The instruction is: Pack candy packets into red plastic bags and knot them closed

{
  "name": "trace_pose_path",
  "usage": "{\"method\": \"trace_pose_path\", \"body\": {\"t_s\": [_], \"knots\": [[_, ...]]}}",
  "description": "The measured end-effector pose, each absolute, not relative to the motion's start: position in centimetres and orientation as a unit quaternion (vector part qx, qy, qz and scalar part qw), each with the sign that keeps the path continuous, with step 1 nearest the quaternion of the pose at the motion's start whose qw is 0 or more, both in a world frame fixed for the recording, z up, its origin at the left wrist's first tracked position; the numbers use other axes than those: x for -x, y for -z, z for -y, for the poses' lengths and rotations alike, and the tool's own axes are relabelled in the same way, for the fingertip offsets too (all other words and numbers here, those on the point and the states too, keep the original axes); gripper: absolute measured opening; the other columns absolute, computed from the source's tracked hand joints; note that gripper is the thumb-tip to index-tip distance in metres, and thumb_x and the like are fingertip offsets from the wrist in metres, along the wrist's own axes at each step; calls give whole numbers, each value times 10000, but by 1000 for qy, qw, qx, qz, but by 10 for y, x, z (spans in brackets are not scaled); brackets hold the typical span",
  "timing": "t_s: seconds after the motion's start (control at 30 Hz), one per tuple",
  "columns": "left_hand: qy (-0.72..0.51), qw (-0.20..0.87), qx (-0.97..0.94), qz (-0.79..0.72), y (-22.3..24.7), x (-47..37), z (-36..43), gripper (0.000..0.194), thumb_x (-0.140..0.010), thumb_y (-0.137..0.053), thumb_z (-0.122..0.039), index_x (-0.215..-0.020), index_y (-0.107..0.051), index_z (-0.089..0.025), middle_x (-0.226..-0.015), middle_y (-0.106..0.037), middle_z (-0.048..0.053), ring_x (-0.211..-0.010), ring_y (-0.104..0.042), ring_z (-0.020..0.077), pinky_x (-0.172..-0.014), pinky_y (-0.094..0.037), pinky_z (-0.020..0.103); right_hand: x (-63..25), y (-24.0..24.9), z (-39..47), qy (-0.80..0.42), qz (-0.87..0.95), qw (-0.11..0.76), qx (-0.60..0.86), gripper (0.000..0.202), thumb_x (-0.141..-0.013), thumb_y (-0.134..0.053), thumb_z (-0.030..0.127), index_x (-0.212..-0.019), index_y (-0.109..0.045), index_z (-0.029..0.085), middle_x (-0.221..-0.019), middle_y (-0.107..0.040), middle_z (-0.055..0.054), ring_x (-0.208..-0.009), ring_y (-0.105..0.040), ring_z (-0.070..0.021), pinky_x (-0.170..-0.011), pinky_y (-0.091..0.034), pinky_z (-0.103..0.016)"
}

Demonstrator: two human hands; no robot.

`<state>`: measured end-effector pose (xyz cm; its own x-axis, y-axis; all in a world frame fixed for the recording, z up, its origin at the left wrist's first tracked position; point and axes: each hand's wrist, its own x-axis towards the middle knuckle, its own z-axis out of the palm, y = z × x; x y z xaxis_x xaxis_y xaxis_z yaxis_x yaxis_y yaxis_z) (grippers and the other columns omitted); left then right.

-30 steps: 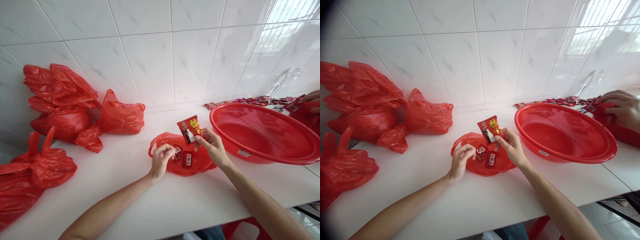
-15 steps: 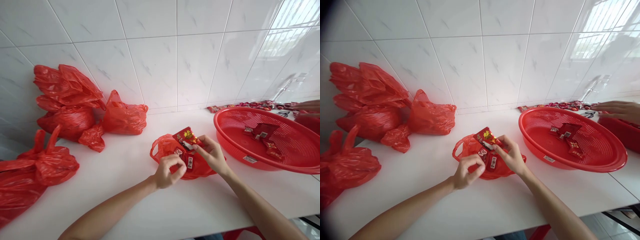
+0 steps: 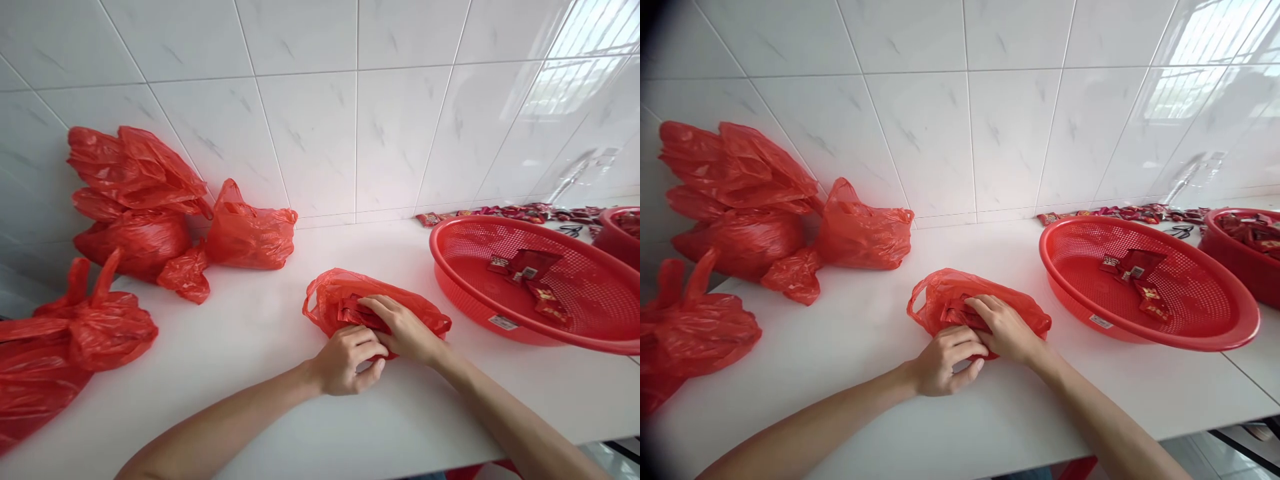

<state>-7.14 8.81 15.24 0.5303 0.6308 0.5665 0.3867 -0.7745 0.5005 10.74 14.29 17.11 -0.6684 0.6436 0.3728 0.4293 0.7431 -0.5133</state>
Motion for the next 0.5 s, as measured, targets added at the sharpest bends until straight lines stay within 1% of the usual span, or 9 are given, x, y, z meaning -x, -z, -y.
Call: {"method": "trace_pose_path", "body": {"t_s": [0.1,0.2,0.33,0.4,0.5], "knots": [[-380,154,-859,-307,-151,71,-88,194,-898,-540,-206,-925,-731,-186,-821,-715,68,-734,-642,180,-744,-546,308,-107,-170,-144,-220,876,276,329,277,-985,-462,206,-1215,-612,239,-1125,-728,-103,-944,-713,-243,-766,-584,-369],[-372,154,-856,-324,-149,71,-88,199,-910,-532,-214,-931,-727,-178,-809,-703,68,-708,-623,171,-715,-536,296,-110,-169,-149,-221,846,304,379,288,-1021,-365,218,-1172,-609,252,-1053,-742,-75,-885,-722,-228,-731,-579,-354],[-366,160,-854,-333,-147,69,-86,199,-916,-528,-219,-933,-722,-178,-801,-699,62,-703,-619,167,-707,-534,287,-113,-164,-154,-183,837,319,405,307,-984,-386,182,-1202,-597,232,-1073,-729,-106,-918,-716,-258,-732,-587,-384],[-367,165,-853,-332,-147,68,-86,192,-913,-532,-214,-930,-719,-172,-801,-699,64,-703,-622,167,-708,-539,287,-112,-163,-154,-183,845,312,395,334,-960,-431,173,-1258,-575,222,-1118,-714,-117,-973,-707,-270,-778,-594,-406],[-370,170,-853,-328,-146,67,-86,184,-906,-535,-203,-921,-716,-172,-815,-704,67,-722,-640,173,-718,-551,290,-110,-163,-150,-199,861,291,366,432,-920,-517,176,-1350,-523,215,-1242,-672,-136,-1090,-677,-290,-868,-588,-440]]}}
